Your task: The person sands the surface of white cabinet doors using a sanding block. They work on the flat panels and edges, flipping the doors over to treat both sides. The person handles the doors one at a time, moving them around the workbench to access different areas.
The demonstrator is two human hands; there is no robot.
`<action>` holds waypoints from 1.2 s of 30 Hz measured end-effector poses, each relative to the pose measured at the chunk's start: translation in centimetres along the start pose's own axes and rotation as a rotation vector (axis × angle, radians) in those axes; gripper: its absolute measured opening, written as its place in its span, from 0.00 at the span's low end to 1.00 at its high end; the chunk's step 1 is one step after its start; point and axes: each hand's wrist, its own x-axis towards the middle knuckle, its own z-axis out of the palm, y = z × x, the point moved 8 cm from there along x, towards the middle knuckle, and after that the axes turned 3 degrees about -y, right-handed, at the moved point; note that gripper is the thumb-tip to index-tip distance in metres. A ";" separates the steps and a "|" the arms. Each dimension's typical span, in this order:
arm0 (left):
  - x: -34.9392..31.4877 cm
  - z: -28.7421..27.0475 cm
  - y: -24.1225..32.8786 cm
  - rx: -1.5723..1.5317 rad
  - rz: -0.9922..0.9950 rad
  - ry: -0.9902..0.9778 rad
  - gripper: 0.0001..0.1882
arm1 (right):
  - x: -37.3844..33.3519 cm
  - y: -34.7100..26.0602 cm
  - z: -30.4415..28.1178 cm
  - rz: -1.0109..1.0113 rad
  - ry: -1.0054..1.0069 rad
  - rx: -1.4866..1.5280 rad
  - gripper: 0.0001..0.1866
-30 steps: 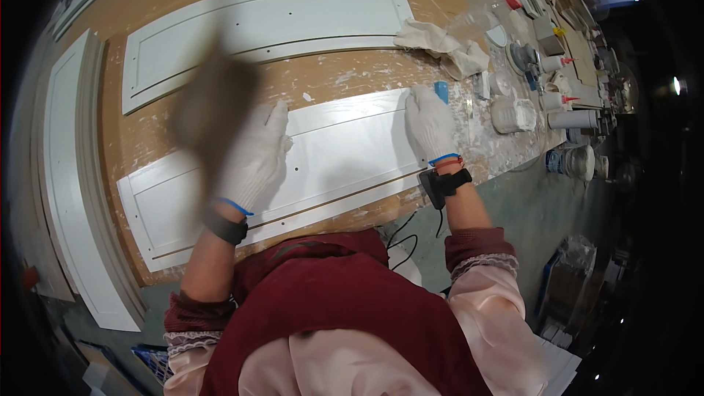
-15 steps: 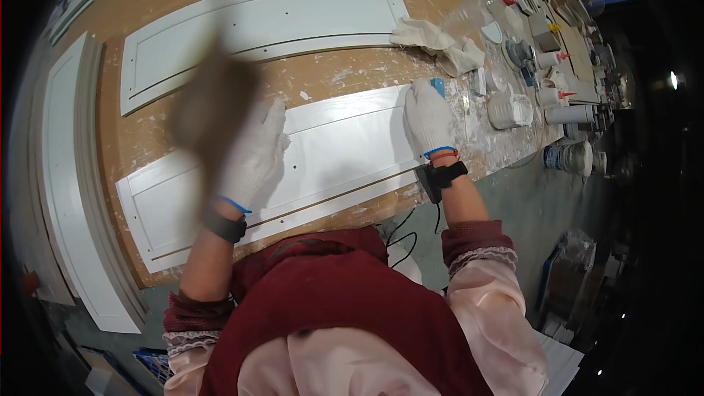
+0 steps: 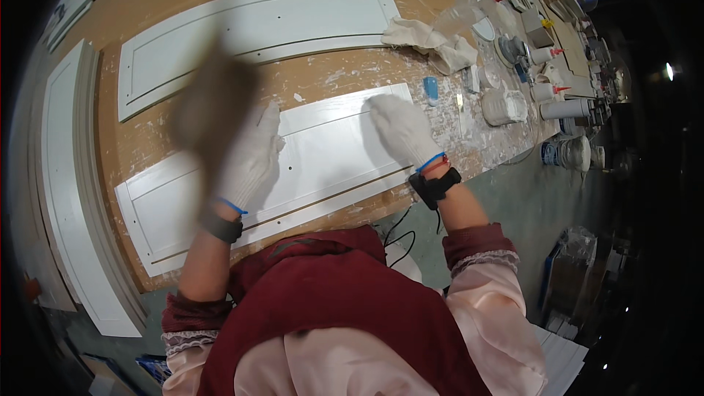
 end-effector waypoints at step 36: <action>-14.8 -5.4 -3.8 -0.121 -0.101 -0.237 0.36 | -6.2 5.1 -5.2 0.030 0.274 -0.147 0.11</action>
